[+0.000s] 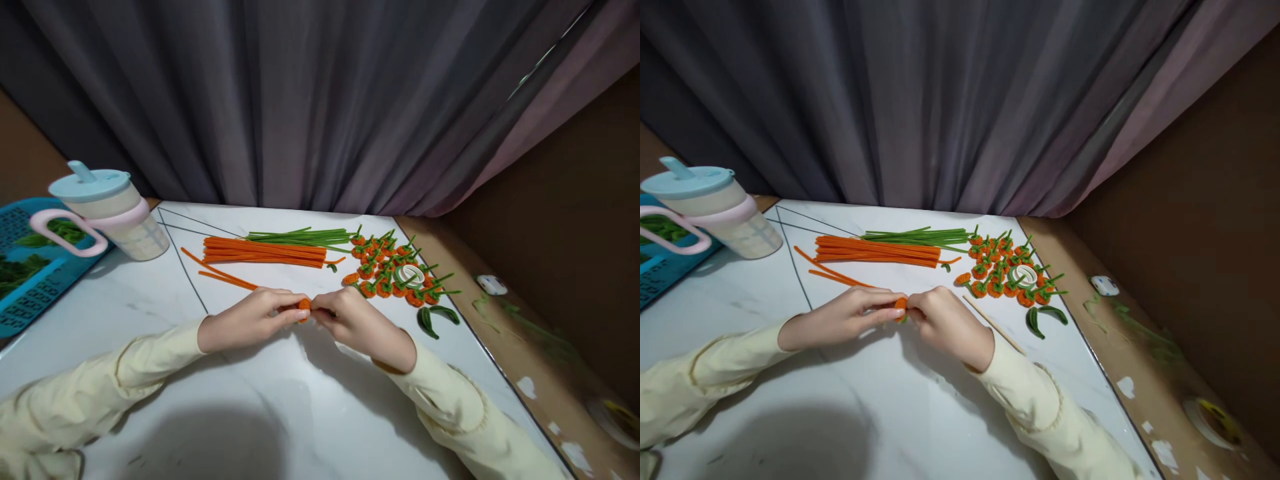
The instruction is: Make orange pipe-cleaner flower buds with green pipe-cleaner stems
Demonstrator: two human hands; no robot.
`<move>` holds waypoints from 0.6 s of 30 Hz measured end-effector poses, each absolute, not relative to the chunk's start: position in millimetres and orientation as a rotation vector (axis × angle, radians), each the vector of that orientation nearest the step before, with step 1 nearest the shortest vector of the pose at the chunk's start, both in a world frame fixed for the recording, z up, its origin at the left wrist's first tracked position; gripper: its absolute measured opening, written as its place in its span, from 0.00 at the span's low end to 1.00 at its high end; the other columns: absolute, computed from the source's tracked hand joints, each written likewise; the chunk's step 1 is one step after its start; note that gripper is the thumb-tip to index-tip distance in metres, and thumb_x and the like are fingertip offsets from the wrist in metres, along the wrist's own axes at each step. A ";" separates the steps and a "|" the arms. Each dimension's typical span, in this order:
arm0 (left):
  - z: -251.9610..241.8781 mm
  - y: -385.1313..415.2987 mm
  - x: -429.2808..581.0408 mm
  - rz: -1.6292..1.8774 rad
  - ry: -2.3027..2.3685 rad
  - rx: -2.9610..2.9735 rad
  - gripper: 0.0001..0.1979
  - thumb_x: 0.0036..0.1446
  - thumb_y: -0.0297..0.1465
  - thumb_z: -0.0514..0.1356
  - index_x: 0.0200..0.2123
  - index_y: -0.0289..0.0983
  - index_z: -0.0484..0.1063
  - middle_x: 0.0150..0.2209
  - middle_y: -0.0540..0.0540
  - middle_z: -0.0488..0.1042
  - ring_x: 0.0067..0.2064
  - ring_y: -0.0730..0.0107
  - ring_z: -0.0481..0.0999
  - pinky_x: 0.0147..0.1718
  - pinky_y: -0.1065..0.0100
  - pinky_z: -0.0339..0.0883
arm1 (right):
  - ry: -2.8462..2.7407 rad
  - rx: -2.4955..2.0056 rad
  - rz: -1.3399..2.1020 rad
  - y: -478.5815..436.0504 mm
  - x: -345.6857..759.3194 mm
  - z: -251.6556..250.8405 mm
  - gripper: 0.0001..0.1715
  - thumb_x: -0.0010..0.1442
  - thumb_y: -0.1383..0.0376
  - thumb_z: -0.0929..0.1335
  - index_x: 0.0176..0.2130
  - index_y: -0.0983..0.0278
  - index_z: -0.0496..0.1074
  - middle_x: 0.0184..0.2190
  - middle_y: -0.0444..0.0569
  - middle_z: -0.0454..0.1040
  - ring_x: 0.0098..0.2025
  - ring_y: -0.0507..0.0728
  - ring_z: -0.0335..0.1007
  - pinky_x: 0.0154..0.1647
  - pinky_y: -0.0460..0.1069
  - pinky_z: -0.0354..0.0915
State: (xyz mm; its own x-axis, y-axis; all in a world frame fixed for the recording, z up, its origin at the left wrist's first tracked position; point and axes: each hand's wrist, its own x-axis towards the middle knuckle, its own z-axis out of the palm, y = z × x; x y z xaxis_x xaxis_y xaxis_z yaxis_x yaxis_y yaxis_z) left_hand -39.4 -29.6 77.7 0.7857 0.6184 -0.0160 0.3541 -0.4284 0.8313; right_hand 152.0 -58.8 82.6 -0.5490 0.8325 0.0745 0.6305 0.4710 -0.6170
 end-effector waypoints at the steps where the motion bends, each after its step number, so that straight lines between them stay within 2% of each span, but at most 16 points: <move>1: 75.4 -29.1 -38.6 0.348 0.775 1.970 0.13 0.62 0.37 0.52 0.36 0.35 0.71 0.28 0.51 0.69 0.30 0.73 0.68 0.29 0.73 0.59 | -2.351 -1.238 0.808 -55.6 154.0 79.5 0.13 0.54 0.79 0.64 0.26 0.67 0.73 0.19 0.43 0.71 0.20 0.47 0.60 0.25 0.42 0.54; 5: 66.0 -26.4 -37.9 0.337 0.923 1.637 0.17 0.57 0.44 0.56 0.34 0.34 0.69 0.23 0.51 0.70 0.24 0.74 0.68 0.23 0.73 0.60 | -2.205 -1.226 0.944 -51.6 161.5 68.2 0.05 0.59 0.70 0.67 0.36 0.65 0.73 0.33 0.48 0.77 0.33 0.52 0.71 0.36 0.45 0.62; 8: 59.8 -26.2 -38.5 0.301 0.916 1.525 0.19 0.55 0.46 0.57 0.30 0.34 0.67 0.22 0.51 0.71 0.20 0.76 0.67 0.19 0.74 0.61 | -2.023 -1.253 0.930 -63.8 161.7 61.9 0.07 0.60 0.67 0.66 0.40 0.65 0.71 0.39 0.50 0.76 0.40 0.55 0.72 0.43 0.49 0.64; 11: 53.1 -29.7 -36.9 0.258 0.886 1.481 0.20 0.55 0.47 0.57 0.29 0.35 0.65 0.19 0.52 0.71 0.16 0.78 0.65 0.15 0.76 0.59 | -1.842 -1.265 0.970 -82.6 157.5 53.4 0.08 0.62 0.65 0.64 0.40 0.64 0.72 0.38 0.49 0.76 0.39 0.54 0.72 0.42 0.49 0.65; 14: 43.8 -36.7 -33.3 0.277 0.863 1.456 0.21 0.57 0.49 0.53 0.30 0.35 0.63 0.17 0.53 0.69 0.14 0.79 0.64 0.12 0.77 0.57 | -1.641 -1.186 1.140 -97.8 152.1 39.0 0.11 0.62 0.61 0.65 0.43 0.64 0.70 0.37 0.49 0.76 0.35 0.53 0.72 0.38 0.48 0.67; 18: 31.4 -45.9 -30.1 0.390 0.795 1.441 0.20 0.60 0.48 0.50 0.32 0.35 0.64 0.21 0.53 0.69 0.17 0.79 0.65 0.15 0.77 0.58 | -1.367 -1.084 1.340 -104.9 147.2 19.2 0.14 0.60 0.59 0.66 0.44 0.63 0.68 0.32 0.47 0.76 0.29 0.51 0.71 0.31 0.47 0.68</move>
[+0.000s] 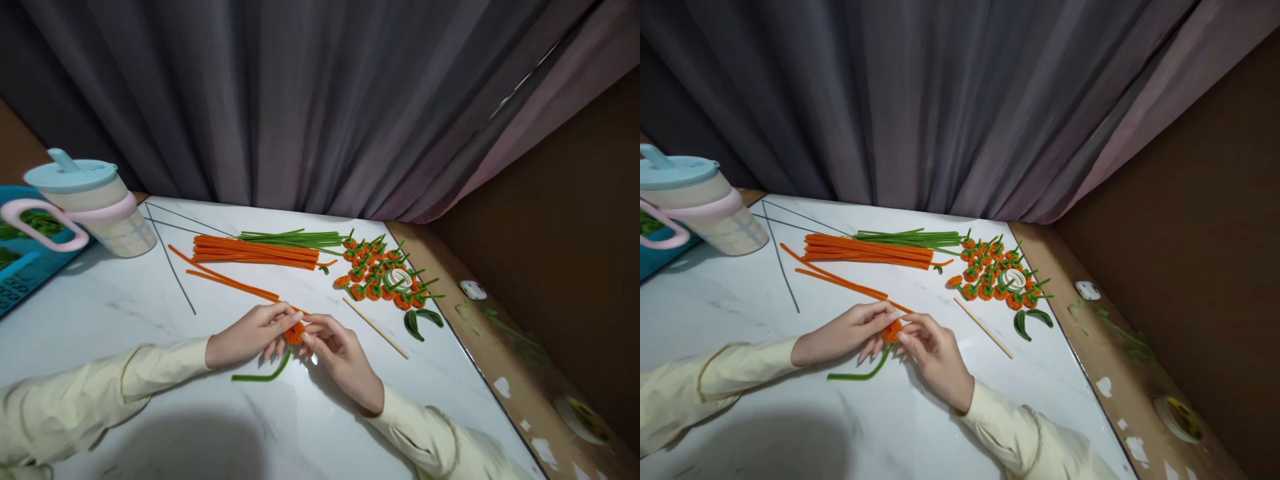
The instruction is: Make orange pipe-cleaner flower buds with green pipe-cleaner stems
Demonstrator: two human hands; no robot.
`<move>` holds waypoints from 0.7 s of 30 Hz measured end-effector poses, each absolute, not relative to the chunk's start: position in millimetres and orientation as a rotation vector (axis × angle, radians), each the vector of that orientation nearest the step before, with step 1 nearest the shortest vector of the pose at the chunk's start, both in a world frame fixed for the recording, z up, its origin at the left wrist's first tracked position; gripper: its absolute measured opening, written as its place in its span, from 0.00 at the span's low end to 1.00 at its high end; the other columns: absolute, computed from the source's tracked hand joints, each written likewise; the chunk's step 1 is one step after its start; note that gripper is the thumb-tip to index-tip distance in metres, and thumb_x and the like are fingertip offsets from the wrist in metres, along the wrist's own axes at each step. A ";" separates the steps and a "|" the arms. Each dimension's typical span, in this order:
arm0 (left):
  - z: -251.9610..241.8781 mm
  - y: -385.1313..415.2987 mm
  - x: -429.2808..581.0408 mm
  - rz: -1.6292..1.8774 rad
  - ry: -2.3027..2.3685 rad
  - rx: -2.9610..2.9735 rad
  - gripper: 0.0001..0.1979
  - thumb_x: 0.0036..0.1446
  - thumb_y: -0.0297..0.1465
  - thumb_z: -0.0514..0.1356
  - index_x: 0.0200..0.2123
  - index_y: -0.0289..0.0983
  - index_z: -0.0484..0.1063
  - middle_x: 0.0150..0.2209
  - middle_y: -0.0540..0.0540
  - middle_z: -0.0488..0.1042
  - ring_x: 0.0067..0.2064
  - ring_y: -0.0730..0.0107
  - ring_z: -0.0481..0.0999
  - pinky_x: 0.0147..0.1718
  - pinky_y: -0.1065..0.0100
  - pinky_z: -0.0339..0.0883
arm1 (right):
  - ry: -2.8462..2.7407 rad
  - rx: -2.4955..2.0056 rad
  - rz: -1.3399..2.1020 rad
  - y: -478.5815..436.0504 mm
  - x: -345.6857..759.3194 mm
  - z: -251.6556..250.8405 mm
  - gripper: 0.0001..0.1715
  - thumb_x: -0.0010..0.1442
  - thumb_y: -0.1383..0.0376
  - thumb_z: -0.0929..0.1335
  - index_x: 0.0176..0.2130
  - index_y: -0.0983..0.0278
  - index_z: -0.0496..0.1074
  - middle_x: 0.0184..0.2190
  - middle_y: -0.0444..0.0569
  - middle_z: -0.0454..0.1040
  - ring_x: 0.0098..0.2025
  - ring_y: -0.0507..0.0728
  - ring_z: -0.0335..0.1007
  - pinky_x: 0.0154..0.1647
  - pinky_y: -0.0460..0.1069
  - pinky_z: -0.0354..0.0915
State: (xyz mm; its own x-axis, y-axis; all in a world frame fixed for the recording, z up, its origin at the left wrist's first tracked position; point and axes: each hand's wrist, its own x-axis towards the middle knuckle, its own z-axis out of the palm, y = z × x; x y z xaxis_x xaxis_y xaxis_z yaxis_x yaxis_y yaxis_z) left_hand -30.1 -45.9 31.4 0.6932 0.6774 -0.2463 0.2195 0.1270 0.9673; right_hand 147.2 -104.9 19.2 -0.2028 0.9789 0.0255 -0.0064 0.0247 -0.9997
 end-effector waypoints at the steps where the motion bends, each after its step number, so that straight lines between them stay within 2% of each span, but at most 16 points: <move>1: 29.3 -47.3 -29.8 0.418 0.781 1.432 0.20 0.60 0.47 0.51 0.34 0.35 0.64 0.22 0.53 0.68 0.19 0.79 0.66 0.16 0.77 0.59 | -1.326 -1.071 1.362 -105.0 146.5 15.9 0.14 0.60 0.58 0.67 0.43 0.63 0.67 0.31 0.46 0.75 0.28 0.50 0.70 0.30 0.46 0.68; 5: 24.9 -48.6 -28.8 0.459 0.775 1.419 0.16 0.58 0.44 0.55 0.37 0.36 0.62 0.21 0.56 0.64 0.19 0.81 0.62 0.17 0.77 0.58 | -1.255 -1.042 1.396 -104.5 145.5 8.7 0.13 0.60 0.59 0.67 0.43 0.62 0.66 0.28 0.44 0.73 0.26 0.49 0.69 0.28 0.46 0.67; 7: 24.1 -48.3 -27.9 0.506 0.793 1.389 0.17 0.57 0.43 0.57 0.37 0.37 0.60 0.23 0.56 0.64 0.19 0.81 0.61 0.17 0.77 0.57 | -1.243 -1.033 1.408 -104.7 145.4 5.9 0.13 0.59 0.59 0.67 0.43 0.62 0.65 0.28 0.43 0.72 0.26 0.49 0.68 0.27 0.45 0.66; 10: 23.2 -49.2 -27.2 0.588 0.793 1.315 0.18 0.55 0.44 0.59 0.38 0.39 0.57 0.25 0.57 0.63 0.19 0.82 0.61 0.15 0.78 0.56 | -1.213 -1.015 1.411 -105.1 145.5 1.7 0.15 0.58 0.60 0.69 0.44 0.60 0.64 0.30 0.43 0.71 0.26 0.49 0.68 0.25 0.45 0.66; 14: 22.6 -51.4 -28.6 0.583 0.757 1.299 0.16 0.55 0.42 0.60 0.35 0.37 0.58 0.22 0.58 0.61 0.18 0.84 0.58 0.15 0.78 0.52 | -1.266 -1.039 1.356 -104.4 147.0 -0.2 0.18 0.57 0.60 0.69 0.47 0.60 0.64 0.33 0.45 0.70 0.27 0.49 0.67 0.25 0.45 0.66; 17: 23.1 -51.9 -29.8 0.534 0.751 1.324 0.16 0.55 0.41 0.60 0.33 0.36 0.60 0.19 0.59 0.60 0.16 0.84 0.57 0.15 0.78 0.49 | -1.448 -1.123 1.230 -104.3 149.2 1.6 0.14 0.58 0.62 0.68 0.45 0.62 0.66 0.30 0.44 0.71 0.27 0.50 0.67 0.27 0.45 0.66; 21: 24.0 -52.0 -30.9 0.489 0.716 1.333 0.16 0.56 0.42 0.59 0.31 0.35 0.60 0.20 0.57 0.62 0.17 0.84 0.58 0.16 0.76 0.49 | -1.723 -1.150 0.930 -105.7 151.9 4.8 0.10 0.61 0.64 0.66 0.44 0.62 0.67 0.36 0.49 0.73 0.33 0.52 0.70 0.34 0.46 0.67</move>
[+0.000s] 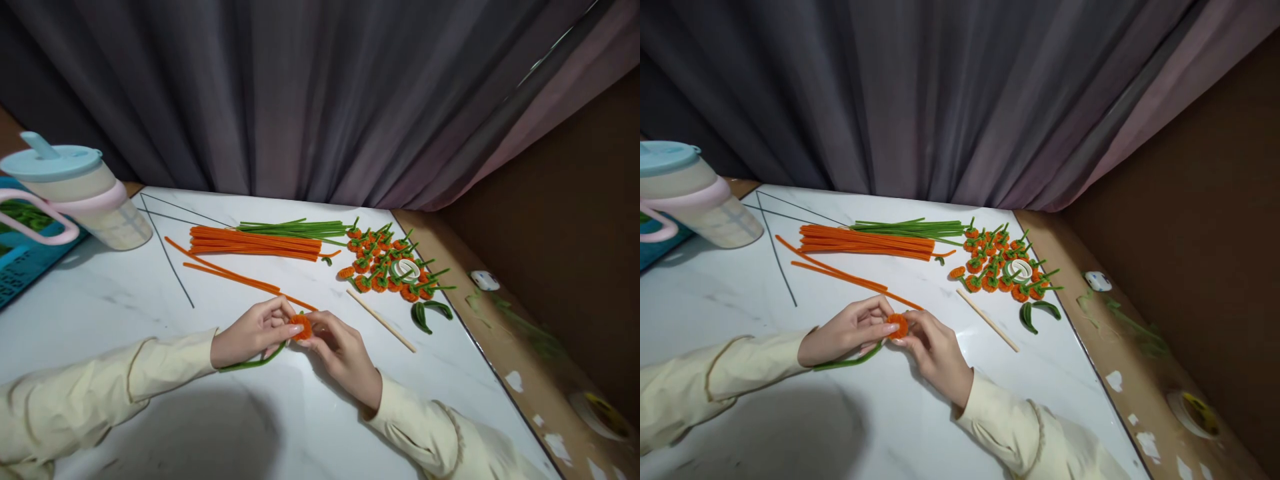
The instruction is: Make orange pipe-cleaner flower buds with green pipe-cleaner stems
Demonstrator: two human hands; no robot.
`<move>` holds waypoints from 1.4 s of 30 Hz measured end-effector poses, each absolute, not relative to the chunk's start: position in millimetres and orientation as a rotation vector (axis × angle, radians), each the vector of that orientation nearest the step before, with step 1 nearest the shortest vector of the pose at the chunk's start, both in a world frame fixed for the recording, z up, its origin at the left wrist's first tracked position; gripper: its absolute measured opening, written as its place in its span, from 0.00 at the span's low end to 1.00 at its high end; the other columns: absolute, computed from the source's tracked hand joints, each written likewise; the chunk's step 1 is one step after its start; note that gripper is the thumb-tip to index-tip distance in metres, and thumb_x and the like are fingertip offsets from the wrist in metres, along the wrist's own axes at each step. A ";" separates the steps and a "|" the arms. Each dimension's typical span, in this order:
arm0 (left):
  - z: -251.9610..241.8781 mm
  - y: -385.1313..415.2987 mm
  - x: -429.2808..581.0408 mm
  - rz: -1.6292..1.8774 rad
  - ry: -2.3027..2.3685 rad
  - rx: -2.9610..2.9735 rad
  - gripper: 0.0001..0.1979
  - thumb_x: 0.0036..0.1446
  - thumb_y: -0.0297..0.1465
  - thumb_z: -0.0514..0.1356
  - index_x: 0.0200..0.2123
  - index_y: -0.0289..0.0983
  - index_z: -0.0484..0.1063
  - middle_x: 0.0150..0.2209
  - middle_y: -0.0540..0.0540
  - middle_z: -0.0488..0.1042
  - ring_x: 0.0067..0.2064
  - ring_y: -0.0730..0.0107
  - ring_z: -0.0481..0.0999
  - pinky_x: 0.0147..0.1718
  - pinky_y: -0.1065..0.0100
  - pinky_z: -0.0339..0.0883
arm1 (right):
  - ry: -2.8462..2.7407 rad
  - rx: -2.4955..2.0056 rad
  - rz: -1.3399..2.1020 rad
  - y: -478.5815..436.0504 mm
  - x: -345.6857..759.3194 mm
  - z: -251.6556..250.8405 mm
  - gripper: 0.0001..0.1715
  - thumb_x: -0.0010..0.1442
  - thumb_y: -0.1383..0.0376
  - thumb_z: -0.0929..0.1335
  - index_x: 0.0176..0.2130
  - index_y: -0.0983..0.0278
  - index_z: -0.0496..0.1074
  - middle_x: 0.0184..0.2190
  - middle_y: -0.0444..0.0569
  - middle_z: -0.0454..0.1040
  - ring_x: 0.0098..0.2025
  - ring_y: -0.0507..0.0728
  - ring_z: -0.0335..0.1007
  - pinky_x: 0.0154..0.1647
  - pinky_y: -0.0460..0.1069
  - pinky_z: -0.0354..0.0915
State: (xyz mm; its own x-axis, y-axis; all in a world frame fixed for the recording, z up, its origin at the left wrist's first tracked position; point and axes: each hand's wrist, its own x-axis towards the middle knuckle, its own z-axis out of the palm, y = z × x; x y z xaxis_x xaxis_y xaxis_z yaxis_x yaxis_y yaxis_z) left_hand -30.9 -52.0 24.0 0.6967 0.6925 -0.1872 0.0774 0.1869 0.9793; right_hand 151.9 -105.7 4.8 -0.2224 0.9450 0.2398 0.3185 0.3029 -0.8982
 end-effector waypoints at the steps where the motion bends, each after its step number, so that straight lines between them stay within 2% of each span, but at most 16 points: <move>1: 24.0 -52.4 -31.0 0.480 0.712 1.338 0.15 0.57 0.41 0.58 0.31 0.35 0.60 0.20 0.57 0.62 0.17 0.84 0.58 0.17 0.76 0.50 | -1.769 -1.135 0.866 -106.1 152.5 5.2 0.10 0.62 0.65 0.65 0.45 0.62 0.67 0.37 0.49 0.74 0.34 0.53 0.70 0.35 0.46 0.67; 5: 21.5 -55.9 -30.6 0.459 0.743 1.377 0.14 0.58 0.40 0.57 0.31 0.36 0.60 0.18 0.59 0.59 0.17 0.83 0.57 0.17 0.76 0.50 | -1.888 -1.085 0.678 -107.0 154.4 4.3 0.08 0.64 0.67 0.62 0.44 0.61 0.65 0.37 0.50 0.73 0.36 0.53 0.70 0.36 0.46 0.67; 9: 15.9 -58.5 -29.2 0.524 0.781 1.437 0.13 0.59 0.39 0.56 0.40 0.36 0.61 0.25 0.55 0.62 0.19 0.82 0.59 0.18 0.75 0.54 | -1.904 -1.104 0.576 -107.0 155.6 1.2 0.05 0.64 0.67 0.61 0.42 0.61 0.64 0.34 0.50 0.72 0.34 0.54 0.70 0.33 0.46 0.67; 11: 14.3 -58.1 -29.5 0.581 0.779 1.526 0.13 0.59 0.37 0.56 0.44 0.37 0.61 0.28 0.54 0.63 0.23 0.79 0.62 0.22 0.74 0.59 | -1.890 -1.137 0.557 -107.2 155.8 0.2 0.04 0.64 0.67 0.61 0.40 0.61 0.64 0.33 0.49 0.72 0.32 0.53 0.70 0.32 0.45 0.67; 15: 14.7 -54.7 -32.7 0.736 0.773 1.921 0.11 0.59 0.33 0.57 0.44 0.35 0.66 0.27 0.51 0.64 0.28 0.74 0.64 0.28 0.71 0.62 | -1.865 -1.165 0.552 -108.4 155.4 1.1 0.04 0.63 0.68 0.62 0.41 0.61 0.64 0.32 0.47 0.72 0.30 0.52 0.69 0.31 0.45 0.66; 19: 14.8 -52.0 -35.6 0.911 0.707 2.211 0.10 0.58 0.29 0.58 0.44 0.35 0.68 0.37 0.43 0.72 0.35 0.68 0.69 0.35 0.66 0.65 | -1.827 -1.204 0.529 -109.3 155.0 3.8 0.05 0.63 0.67 0.62 0.41 0.62 0.65 0.30 0.46 0.73 0.28 0.51 0.70 0.30 0.45 0.66; 21: 14.2 -51.6 -36.1 0.969 0.657 2.295 0.11 0.57 0.28 0.60 0.44 0.35 0.68 0.38 0.41 0.74 0.39 0.65 0.70 0.38 0.64 0.66 | -1.816 -1.224 0.526 -109.2 155.0 4.6 0.05 0.63 0.66 0.62 0.41 0.62 0.65 0.30 0.47 0.73 0.27 0.51 0.70 0.29 0.45 0.66; 29: 15.4 -52.8 -36.1 1.113 0.582 2.542 0.09 0.56 0.26 0.59 0.41 0.35 0.70 0.34 0.41 0.76 0.34 0.66 0.71 0.35 0.64 0.66 | -1.873 -1.162 0.507 -108.5 155.7 5.8 0.06 0.63 0.67 0.62 0.42 0.61 0.64 0.31 0.47 0.74 0.28 0.52 0.71 0.29 0.44 0.66; 37: 14.5 -54.9 -36.2 1.074 0.568 2.677 0.06 0.56 0.25 0.55 0.37 0.36 0.70 0.30 0.44 0.74 0.30 0.68 0.69 0.30 0.66 0.64 | -1.925 -1.165 0.502 -108.1 155.7 5.6 0.06 0.64 0.65 0.61 0.42 0.62 0.64 0.31 0.48 0.74 0.28 0.52 0.69 0.28 0.45 0.65; 42: 15.1 -52.8 -37.0 1.081 0.568 2.681 0.05 0.55 0.25 0.56 0.36 0.35 0.70 0.30 0.43 0.74 0.30 0.68 0.69 0.31 0.66 0.64 | -1.914 -1.135 0.541 -107.1 156.8 7.5 0.04 0.63 0.65 0.63 0.40 0.62 0.65 0.30 0.47 0.73 0.24 0.50 0.66 0.25 0.44 0.63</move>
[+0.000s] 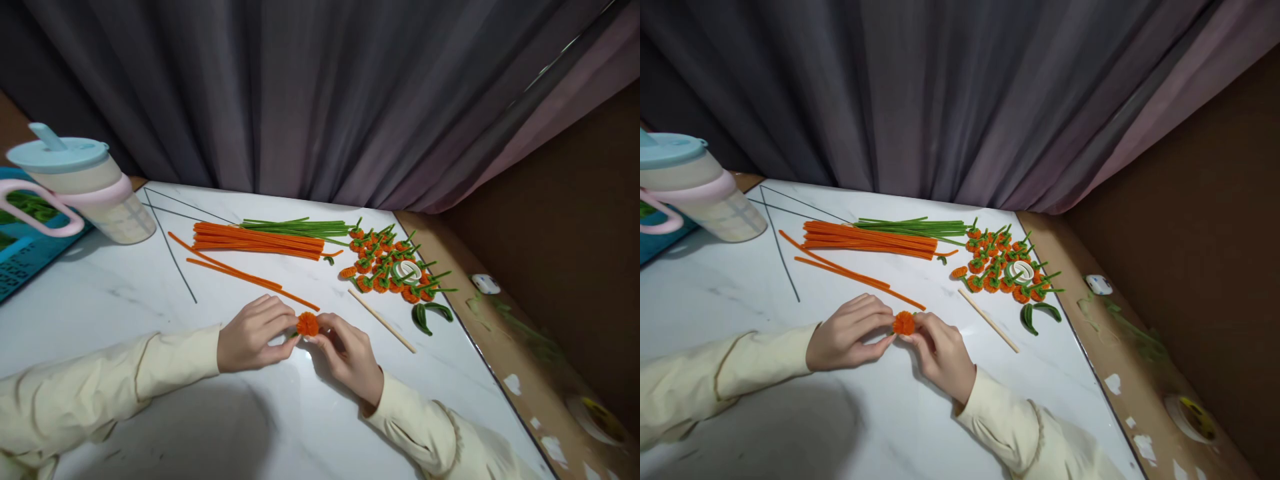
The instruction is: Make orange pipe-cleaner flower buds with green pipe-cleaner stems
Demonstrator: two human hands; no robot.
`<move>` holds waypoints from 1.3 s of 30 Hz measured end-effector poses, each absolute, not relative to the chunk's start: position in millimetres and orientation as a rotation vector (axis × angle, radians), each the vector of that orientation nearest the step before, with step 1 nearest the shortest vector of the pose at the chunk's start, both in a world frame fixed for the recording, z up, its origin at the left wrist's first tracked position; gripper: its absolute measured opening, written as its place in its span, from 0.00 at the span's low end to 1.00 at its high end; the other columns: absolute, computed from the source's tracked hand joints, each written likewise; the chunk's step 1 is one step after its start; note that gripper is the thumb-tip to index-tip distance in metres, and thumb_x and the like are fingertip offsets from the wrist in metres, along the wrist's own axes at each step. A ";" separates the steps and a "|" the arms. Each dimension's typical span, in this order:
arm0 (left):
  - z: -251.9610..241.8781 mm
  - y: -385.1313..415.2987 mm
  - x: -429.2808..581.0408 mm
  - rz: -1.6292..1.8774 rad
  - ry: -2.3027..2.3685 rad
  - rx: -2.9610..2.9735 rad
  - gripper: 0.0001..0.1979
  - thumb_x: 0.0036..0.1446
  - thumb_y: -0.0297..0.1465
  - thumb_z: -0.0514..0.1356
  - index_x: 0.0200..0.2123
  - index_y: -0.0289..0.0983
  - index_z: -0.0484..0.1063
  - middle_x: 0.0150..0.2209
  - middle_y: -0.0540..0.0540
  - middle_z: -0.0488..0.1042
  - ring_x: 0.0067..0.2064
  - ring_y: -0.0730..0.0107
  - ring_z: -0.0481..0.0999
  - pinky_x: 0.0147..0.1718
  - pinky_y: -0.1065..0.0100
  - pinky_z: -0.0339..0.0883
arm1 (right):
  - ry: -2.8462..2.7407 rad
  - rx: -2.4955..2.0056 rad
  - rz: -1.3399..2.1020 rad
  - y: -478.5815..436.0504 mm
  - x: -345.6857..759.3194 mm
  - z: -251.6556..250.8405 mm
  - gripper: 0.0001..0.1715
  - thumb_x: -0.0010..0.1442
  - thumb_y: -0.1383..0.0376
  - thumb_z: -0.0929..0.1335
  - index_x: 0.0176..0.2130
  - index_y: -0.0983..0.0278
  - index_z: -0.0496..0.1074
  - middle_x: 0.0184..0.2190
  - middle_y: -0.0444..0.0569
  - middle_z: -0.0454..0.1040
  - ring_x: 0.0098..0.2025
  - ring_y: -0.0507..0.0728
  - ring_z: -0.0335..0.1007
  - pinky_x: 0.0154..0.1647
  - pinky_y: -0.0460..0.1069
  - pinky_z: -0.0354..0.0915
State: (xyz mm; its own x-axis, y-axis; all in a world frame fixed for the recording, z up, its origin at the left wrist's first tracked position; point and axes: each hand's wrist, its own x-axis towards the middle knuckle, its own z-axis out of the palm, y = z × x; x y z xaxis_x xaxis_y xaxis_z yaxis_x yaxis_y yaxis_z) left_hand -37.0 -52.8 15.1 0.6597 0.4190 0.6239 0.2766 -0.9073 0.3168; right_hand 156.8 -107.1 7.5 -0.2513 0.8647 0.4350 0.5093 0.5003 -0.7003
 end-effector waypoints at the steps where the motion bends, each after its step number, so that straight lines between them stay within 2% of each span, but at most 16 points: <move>1: 15.1 -51.7 -37.4 1.075 0.576 2.678 0.05 0.55 0.26 0.56 0.36 0.35 0.70 0.30 0.43 0.75 0.30 0.67 0.69 0.31 0.66 0.65 | -1.920 -1.129 0.555 -107.0 157.5 7.9 0.04 0.63 0.65 0.63 0.40 0.62 0.65 0.30 0.47 0.73 0.24 0.50 0.66 0.25 0.44 0.63; 8: 13.5 -46.2 -39.1 1.041 0.604 2.667 0.06 0.56 0.26 0.55 0.36 0.35 0.71 0.31 0.43 0.74 0.31 0.67 0.69 0.32 0.65 0.65 | -1.994 -1.098 0.565 -106.1 162.6 7.0 0.09 0.63 0.68 0.61 0.44 0.61 0.65 0.36 0.51 0.75 0.31 0.53 0.72 0.31 0.46 0.67; 17: 12.8 -47.3 -39.8 1.028 0.480 2.672 0.05 0.57 0.23 0.54 0.33 0.34 0.70 0.30 0.42 0.73 0.31 0.67 0.67 0.32 0.65 0.64 | -2.018 -1.084 0.463 -104.3 162.0 9.4 0.11 0.64 0.72 0.59 0.44 0.61 0.64 0.37 0.50 0.76 0.36 0.54 0.73 0.32 0.46 0.66; 25: 10.8 -47.8 -41.1 0.992 0.435 2.707 0.06 0.58 0.23 0.53 0.33 0.34 0.70 0.31 0.41 0.73 0.32 0.67 0.66 0.32 0.64 0.65 | -2.064 -1.035 0.469 -102.4 164.8 6.2 0.10 0.64 0.72 0.59 0.43 0.61 0.64 0.34 0.49 0.76 0.35 0.53 0.73 0.31 0.45 0.65; 32: 7.9 -47.0 -41.9 0.994 0.380 2.704 0.05 0.58 0.22 0.53 0.36 0.32 0.68 0.31 0.40 0.73 0.33 0.66 0.66 0.33 0.64 0.65 | -2.183 -0.974 0.265 -100.1 164.5 4.8 0.12 0.60 0.76 0.58 0.41 0.64 0.64 0.30 0.49 0.74 0.30 0.53 0.70 0.27 0.45 0.62; 39: 10.5 -48.2 -40.4 0.984 0.351 2.698 0.05 0.56 0.22 0.53 0.31 0.34 0.67 0.28 0.41 0.71 0.30 0.67 0.65 0.30 0.65 0.64 | -2.253 -0.896 0.114 -102.5 162.1 9.1 0.11 0.59 0.76 0.59 0.41 0.65 0.62 0.25 0.49 0.70 0.25 0.54 0.64 0.22 0.47 0.57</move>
State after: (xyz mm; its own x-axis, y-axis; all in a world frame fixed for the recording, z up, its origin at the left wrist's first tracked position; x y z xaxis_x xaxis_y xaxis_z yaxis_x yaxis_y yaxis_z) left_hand -40.4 -48.2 10.5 0.7433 0.3064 0.5947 0.1390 -0.9403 0.3108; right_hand 162.1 -102.5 9.1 -0.5168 0.6320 0.5775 0.5705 0.7572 -0.3181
